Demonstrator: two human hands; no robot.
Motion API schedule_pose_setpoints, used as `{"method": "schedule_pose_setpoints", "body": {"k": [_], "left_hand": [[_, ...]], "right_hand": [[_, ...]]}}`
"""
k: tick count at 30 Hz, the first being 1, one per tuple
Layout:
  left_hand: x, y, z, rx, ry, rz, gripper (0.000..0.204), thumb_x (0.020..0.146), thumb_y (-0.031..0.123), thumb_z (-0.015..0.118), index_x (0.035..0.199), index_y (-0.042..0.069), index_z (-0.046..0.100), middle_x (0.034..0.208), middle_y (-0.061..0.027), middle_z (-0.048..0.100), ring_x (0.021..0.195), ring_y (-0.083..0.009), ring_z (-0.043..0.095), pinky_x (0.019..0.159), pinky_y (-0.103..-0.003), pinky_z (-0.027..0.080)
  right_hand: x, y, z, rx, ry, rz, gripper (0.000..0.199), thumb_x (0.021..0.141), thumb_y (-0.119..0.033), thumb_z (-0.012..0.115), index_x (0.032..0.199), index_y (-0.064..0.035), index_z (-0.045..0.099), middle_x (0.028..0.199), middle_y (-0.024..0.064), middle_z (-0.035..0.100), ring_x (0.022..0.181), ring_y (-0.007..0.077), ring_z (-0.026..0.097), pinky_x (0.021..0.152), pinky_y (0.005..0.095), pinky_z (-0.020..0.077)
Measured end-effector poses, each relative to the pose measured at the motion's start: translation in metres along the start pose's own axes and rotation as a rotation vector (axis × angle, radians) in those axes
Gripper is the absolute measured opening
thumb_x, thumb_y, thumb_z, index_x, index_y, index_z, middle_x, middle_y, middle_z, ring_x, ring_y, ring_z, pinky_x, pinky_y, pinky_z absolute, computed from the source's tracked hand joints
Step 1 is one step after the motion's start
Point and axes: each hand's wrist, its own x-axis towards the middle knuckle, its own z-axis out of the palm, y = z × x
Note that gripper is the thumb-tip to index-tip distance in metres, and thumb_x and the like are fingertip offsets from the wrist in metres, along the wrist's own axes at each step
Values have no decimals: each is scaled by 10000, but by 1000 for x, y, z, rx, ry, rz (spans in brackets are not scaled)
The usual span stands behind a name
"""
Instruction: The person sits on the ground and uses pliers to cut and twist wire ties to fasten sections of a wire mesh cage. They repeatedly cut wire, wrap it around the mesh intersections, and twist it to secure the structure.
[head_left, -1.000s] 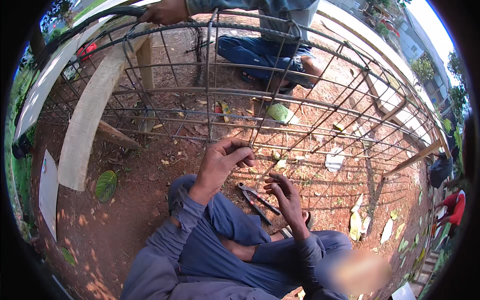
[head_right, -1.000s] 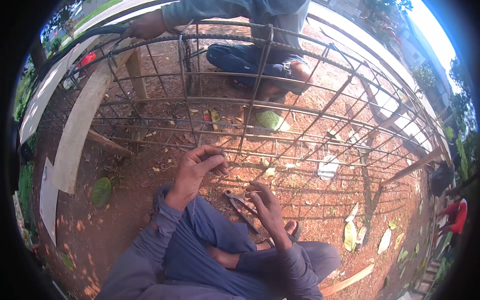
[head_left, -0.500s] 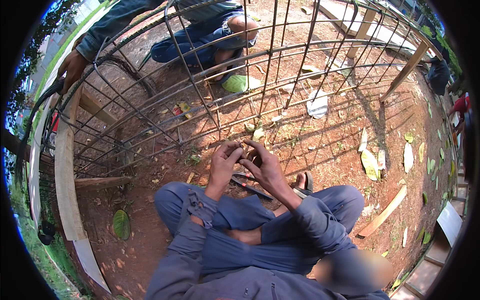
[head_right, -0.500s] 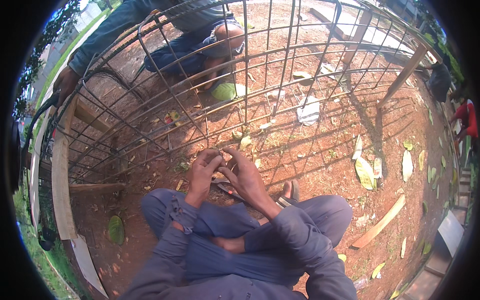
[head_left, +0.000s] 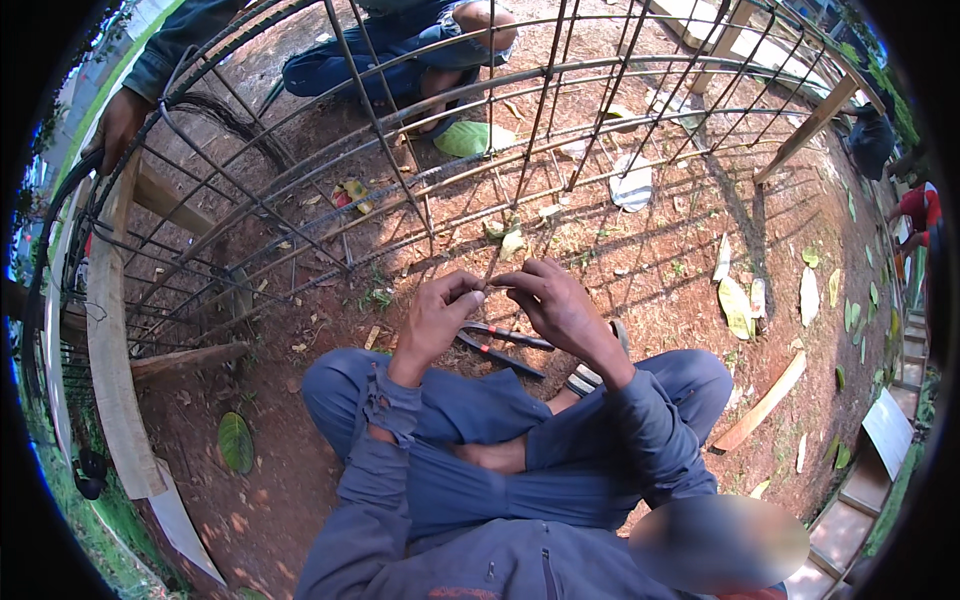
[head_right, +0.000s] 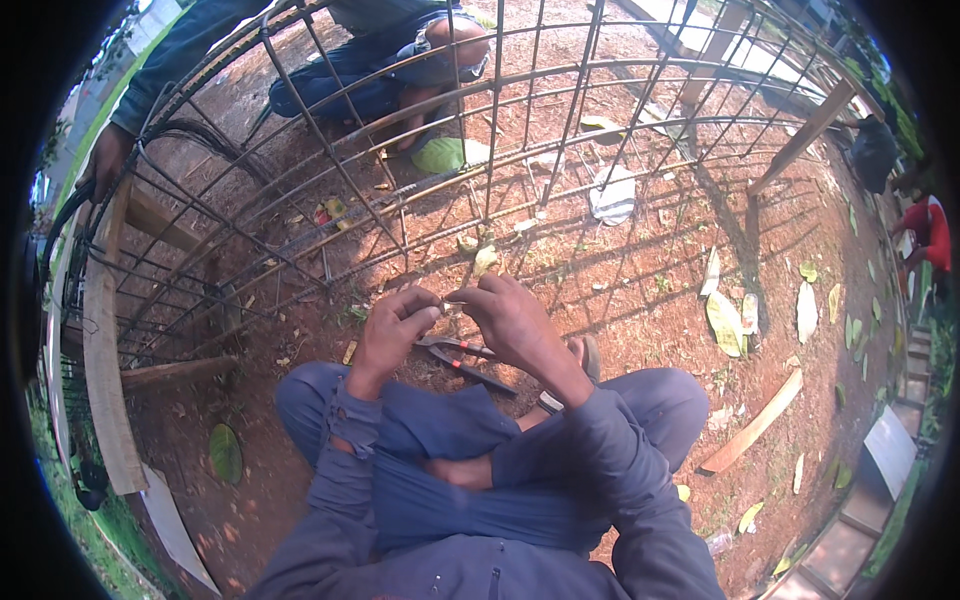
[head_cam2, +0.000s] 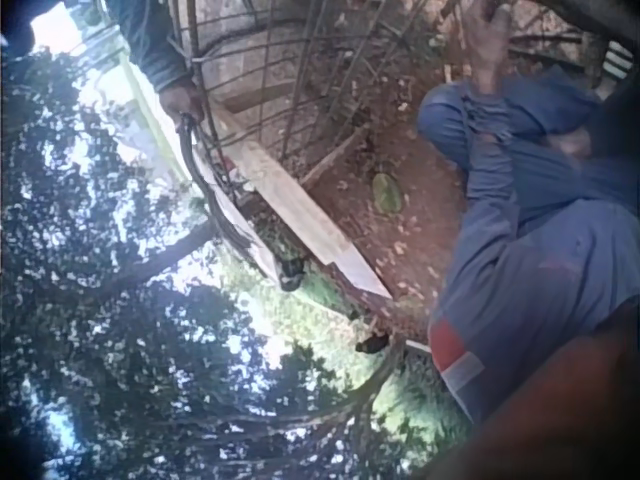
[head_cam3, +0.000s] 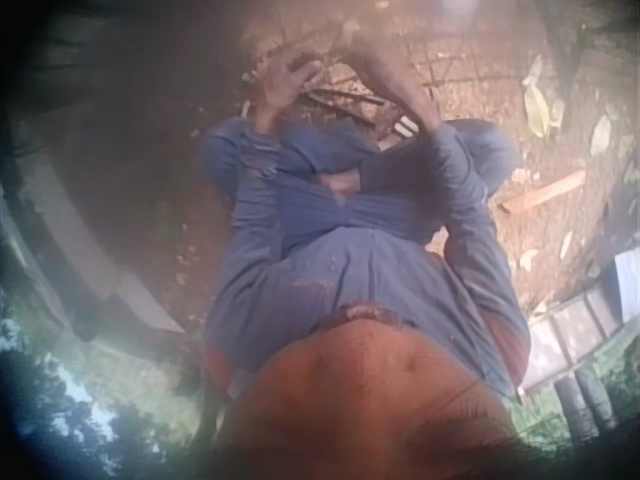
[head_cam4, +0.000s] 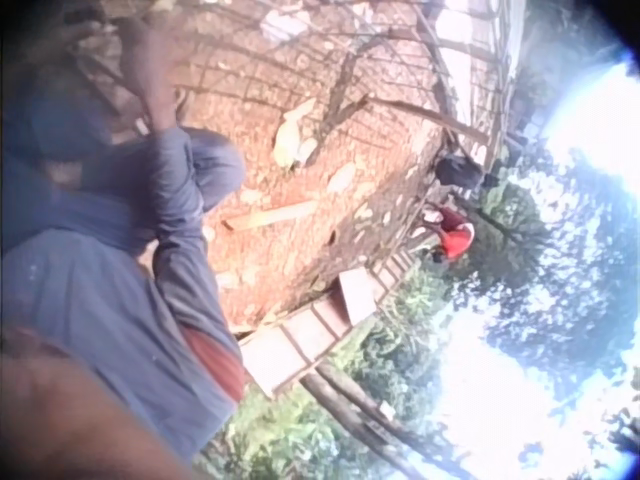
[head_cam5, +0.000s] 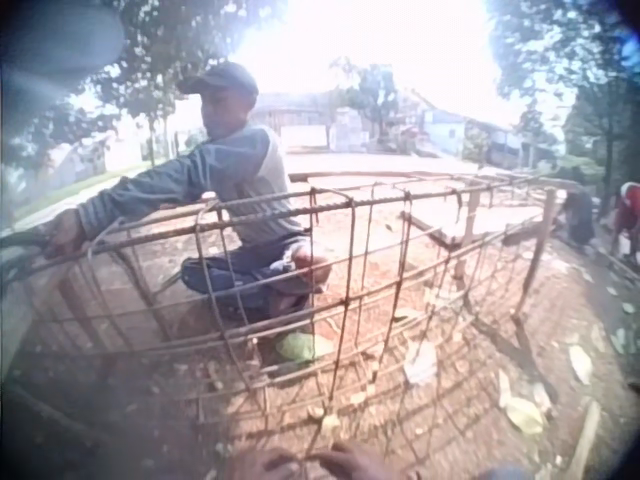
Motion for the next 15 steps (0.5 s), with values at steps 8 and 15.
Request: {"method": "schedule_pose_setpoints", "body": {"k": [8, 15], "left_hand": [[-11, 7, -7, 23, -158, 72, 139, 951, 127, 650, 984, -4, 685, 796, -11, 638, 732, -86, 562, 659, -288, 449], [-15, 10, -7, -14, -146, 113, 139, 970, 130, 654, 972, -8, 672, 799, -13, 636, 707, -78, 550, 655, -275, 446]], "right_hand": [[-2, 9, -17, 344, -308, 172, 271, 1007, -167, 616, 1233, -51, 708, 1104, 141, 683, 1041, 296, 658, 898, 400, 521], [-4, -2, -19, 382, -242, 157, 248, 987, -152, 623, 1194, -37, 695, 1095, 155, 695, 1033, 349, 665, 904, 445, 529]]}}
